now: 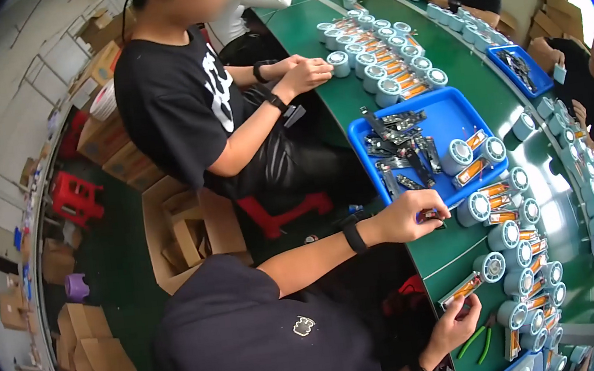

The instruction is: Assembling small circular electronic components with attached flex cables on a factory line.

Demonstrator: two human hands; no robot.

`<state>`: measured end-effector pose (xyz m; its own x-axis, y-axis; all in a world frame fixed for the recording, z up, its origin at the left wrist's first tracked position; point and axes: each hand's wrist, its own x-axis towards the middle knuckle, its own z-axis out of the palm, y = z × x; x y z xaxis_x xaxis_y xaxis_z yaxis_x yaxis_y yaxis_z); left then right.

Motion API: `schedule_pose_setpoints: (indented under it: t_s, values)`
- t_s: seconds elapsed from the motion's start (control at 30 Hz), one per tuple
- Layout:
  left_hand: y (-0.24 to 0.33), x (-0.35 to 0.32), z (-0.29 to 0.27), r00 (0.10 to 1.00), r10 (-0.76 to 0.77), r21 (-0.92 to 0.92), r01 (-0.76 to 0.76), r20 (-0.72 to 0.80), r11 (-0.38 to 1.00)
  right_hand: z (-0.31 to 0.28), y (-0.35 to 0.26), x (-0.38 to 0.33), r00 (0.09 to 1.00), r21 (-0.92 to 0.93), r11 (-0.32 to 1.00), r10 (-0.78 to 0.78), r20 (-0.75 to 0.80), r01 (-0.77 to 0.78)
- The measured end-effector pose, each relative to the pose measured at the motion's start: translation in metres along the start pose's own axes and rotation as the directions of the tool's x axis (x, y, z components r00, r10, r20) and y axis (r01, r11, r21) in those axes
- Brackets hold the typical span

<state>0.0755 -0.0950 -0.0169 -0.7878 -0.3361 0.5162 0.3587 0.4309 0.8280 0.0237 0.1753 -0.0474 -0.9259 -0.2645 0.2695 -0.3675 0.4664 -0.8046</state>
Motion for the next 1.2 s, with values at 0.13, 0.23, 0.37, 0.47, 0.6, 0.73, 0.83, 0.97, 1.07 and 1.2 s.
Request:
schedule_pose_setpoints:
  t_s: [0.13, 0.23, 0.37, 0.47, 0.6, 0.73, 0.83, 0.97, 1.07, 1.2]
  values:
    - [-0.003, 0.010, -0.003, 0.994, 0.079, 0.010, -0.079, -0.078, 0.997, -0.002, 0.004, -0.001, 1.000, 0.033, 0.999, -0.026, -0.005, 0.026]
    - [0.000, 0.002, 0.001, 0.993, 0.067, -0.045, -0.071, -0.095, 0.996, -0.005, 0.004, -0.004, 0.999, 0.030, 0.999, -0.034, -0.011, 0.034]
    - [0.004, -0.001, 0.010, 0.994, -0.100, -0.168, 0.093, -0.034, 0.981, -0.004, 0.010, -0.010, 0.998, 0.061, 0.998, -0.025, -0.054, 0.029]
    - [0.015, 0.003, 0.005, 0.982, 0.185, 0.168, -0.174, -0.048, 0.970, -0.009, 0.017, -0.009, 0.988, -0.012, 0.990, -0.138, -0.070, 0.138]
    - [0.018, -0.019, 0.035, 0.991, 0.135, -0.111, -0.135, 0.000, 0.985, 0.011, -0.004, 0.002, 0.997, 0.044, 0.997, -0.066, -0.044, 0.068]
    - [0.018, -0.038, 0.058, 0.970, -0.137, -0.186, 0.175, 0.203, 0.967, 0.012, -0.012, -0.002, 0.994, 0.042, 0.999, -0.001, -0.113, 0.006]
    - [0.013, -0.033, 0.083, 0.967, -0.073, -0.153, 0.113, 0.246, 0.982, 0.005, -0.011, -0.003, 0.991, 0.020, 0.997, 0.076, -0.112, -0.074]
    - [0.037, -0.016, 0.101, 0.937, -0.104, -0.149, 0.161, 0.333, 0.976, -0.004, -0.017, -0.004, 0.974, -0.041, 0.999, -0.035, -0.223, 0.026]
    - [0.030, -0.007, 0.107, 0.948, -0.113, -0.129, 0.157, 0.297, 0.979, 0.004, -0.015, -0.002, 0.959, -0.134, 0.988, -0.114, -0.259, 0.081]
    - [-0.005, 0.000, 0.102, 0.959, -0.081, -0.053, 0.099, 0.271, 0.994, 0.015, -0.015, 0.001, 0.958, -0.014, 0.995, -0.100, -0.269, 0.100]
